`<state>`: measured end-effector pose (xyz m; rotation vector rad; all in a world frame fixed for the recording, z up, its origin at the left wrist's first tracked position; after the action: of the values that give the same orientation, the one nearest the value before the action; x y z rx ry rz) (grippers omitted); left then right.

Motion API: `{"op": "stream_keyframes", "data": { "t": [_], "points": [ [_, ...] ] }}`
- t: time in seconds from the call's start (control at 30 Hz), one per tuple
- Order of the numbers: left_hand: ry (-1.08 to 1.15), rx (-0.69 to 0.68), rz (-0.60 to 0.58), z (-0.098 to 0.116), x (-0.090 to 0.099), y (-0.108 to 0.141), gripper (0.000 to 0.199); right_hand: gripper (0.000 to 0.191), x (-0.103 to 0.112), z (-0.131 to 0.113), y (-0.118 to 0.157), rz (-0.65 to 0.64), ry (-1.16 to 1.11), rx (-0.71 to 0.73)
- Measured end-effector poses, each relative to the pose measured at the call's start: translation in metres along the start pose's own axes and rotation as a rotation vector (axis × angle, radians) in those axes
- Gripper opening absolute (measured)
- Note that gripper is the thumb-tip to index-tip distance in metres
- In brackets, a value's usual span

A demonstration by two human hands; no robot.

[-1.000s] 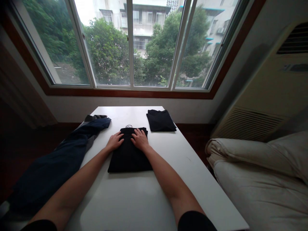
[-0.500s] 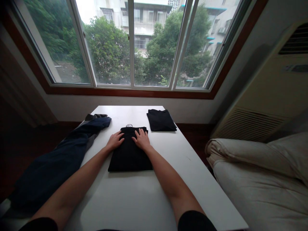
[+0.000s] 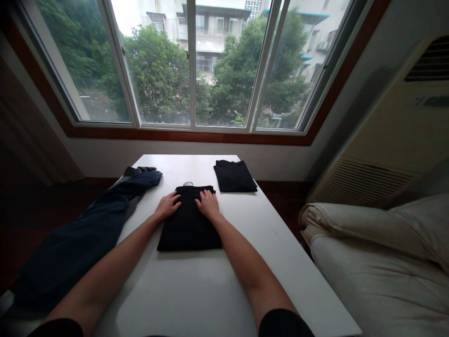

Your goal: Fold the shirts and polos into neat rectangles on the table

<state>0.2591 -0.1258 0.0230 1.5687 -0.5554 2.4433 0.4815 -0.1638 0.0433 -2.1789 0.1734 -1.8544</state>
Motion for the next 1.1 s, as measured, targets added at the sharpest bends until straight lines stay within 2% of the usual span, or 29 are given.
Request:
{"op": "stream_keyframes", "data": {
  "t": [0.07,0.2,0.33,0.47,0.7,0.8,0.97,1.1],
  "points": [
    [0.0,0.008,-0.004,0.0,-0.001,0.0,0.051,0.06,0.004,-0.001,0.001,0.06,0.006,0.009],
    [-0.01,0.006,-0.004,0.0,-0.001,0.0,0.051,0.051,0.007,-0.006,0.002,0.032,-0.026,0.075],
    [-0.008,0.003,-0.001,-0.001,-0.001,0.0,0.05,0.04,0.019,-0.013,0.003,0.174,-0.128,0.152],
    [0.001,0.006,0.002,-0.002,-0.002,-0.001,0.05,0.031,0.013,-0.022,0.005,0.098,-0.165,0.232],
    [-0.016,0.001,0.005,-0.002,-0.003,-0.001,0.05,0.028,0.018,-0.02,0.005,0.161,-0.167,0.208],
    [-0.019,-0.003,0.008,-0.002,-0.003,-0.001,0.05,0.03,0.026,-0.02,0.006,0.249,-0.191,0.202],
    [-0.022,-0.006,0.013,-0.003,-0.004,-0.001,0.05,0.028,0.014,-0.024,0.005,0.117,-0.192,0.23],
    [-0.016,-0.009,0.012,-0.003,-0.004,-0.001,0.05,0.031,0.011,-0.02,0.005,0.151,-0.193,0.2]
  ]
}}
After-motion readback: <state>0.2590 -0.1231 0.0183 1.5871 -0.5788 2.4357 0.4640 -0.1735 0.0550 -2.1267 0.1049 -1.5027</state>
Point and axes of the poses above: each hand's wrist, its own y-axis away from the middle knuckle, its own x-axis out of the back of the hand, z = x × y, the point moved 5 cm from there along -y, towards the middle knuckle, and after that the axes turned 6 degrees about y, right-handed, at the moved point
